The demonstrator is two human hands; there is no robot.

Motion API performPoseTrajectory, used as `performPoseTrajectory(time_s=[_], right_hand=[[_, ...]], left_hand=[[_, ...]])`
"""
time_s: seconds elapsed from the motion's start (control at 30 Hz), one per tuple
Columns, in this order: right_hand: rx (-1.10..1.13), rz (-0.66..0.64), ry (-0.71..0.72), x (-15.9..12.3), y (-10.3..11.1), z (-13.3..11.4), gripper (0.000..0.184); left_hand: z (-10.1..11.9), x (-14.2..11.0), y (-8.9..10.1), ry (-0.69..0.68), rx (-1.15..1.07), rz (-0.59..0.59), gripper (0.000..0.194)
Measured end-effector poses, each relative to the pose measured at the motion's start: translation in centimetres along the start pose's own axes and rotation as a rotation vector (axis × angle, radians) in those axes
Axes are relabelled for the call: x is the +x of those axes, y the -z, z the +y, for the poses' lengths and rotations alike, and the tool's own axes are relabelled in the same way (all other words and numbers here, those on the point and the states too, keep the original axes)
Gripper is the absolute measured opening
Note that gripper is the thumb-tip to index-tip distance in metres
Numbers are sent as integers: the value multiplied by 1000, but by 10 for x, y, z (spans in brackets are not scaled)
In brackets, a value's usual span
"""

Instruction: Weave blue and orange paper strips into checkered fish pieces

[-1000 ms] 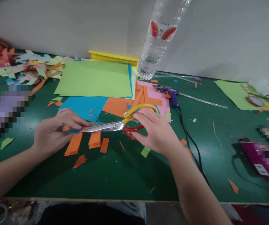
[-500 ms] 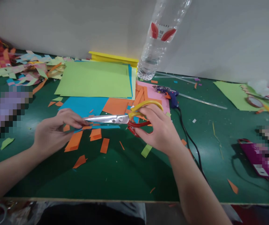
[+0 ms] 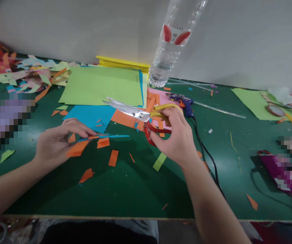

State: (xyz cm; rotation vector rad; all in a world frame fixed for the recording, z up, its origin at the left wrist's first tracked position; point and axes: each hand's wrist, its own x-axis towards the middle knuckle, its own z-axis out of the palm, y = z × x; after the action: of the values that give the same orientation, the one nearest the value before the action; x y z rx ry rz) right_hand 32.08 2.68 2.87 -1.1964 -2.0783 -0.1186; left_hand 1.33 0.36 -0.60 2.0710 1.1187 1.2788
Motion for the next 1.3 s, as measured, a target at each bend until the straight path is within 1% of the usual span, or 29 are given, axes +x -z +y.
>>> performPoseTrajectory(time_s=[0.1, 0.17, 0.2, 0.27, 0.43, 0.53, 0.67, 0.73, 0.83, 0.9, 1.0, 1.1, 1.23, 1.3], right_hand=[[-28, 13, -41, 0, 0, 3, 41], [-35, 25, -68, 0, 0, 5, 41], [-36, 31, -76, 0, 0, 7, 42], [-36, 36, -82, 0, -1, 9, 43], [-46, 27, -70, -2, -3, 11, 49], [-67, 21, -81, -2, -3, 11, 50], [-90, 22, -91, -2, -3, 11, 46], [-99, 23, -98, -1, -3, 11, 47], [-105, 17, -126, -1, -4, 11, 51], [-104, 5, -146, -1, -4, 10, 51], [-107, 4, -158, -2, -5, 10, 52], [-108, 15, -168, -1, -4, 11, 51], [-100, 28, -185, 0, -3, 9, 49], [-89, 37, -188, 0, -3, 9, 49]], left_hand=[[-1, -1, -1, 109, -13, 41, 9], [-3, 0, -1, 179, 6, 77, 12], [-4, 1, -1, 203, -8, 76, 15], [-5, 3, -2, 246, -78, 54, 20], [-6, 9, -2, 378, -280, 35, 23], [-10, 9, -3, 410, -318, 48, 21], [-15, 9, -4, 434, -372, 50, 21], [-13, 9, -4, 485, -432, 62, 24], [-6, 11, -4, 616, -536, 107, 29], [-3, 13, -4, 679, -594, 125, 30], [-1, 13, -4, 719, -649, 130, 30], [-2, 14, -5, 724, -678, 128, 31], [-3, 13, -5, 739, -683, 132, 33], [-5, 13, -5, 745, -671, 157, 34]])
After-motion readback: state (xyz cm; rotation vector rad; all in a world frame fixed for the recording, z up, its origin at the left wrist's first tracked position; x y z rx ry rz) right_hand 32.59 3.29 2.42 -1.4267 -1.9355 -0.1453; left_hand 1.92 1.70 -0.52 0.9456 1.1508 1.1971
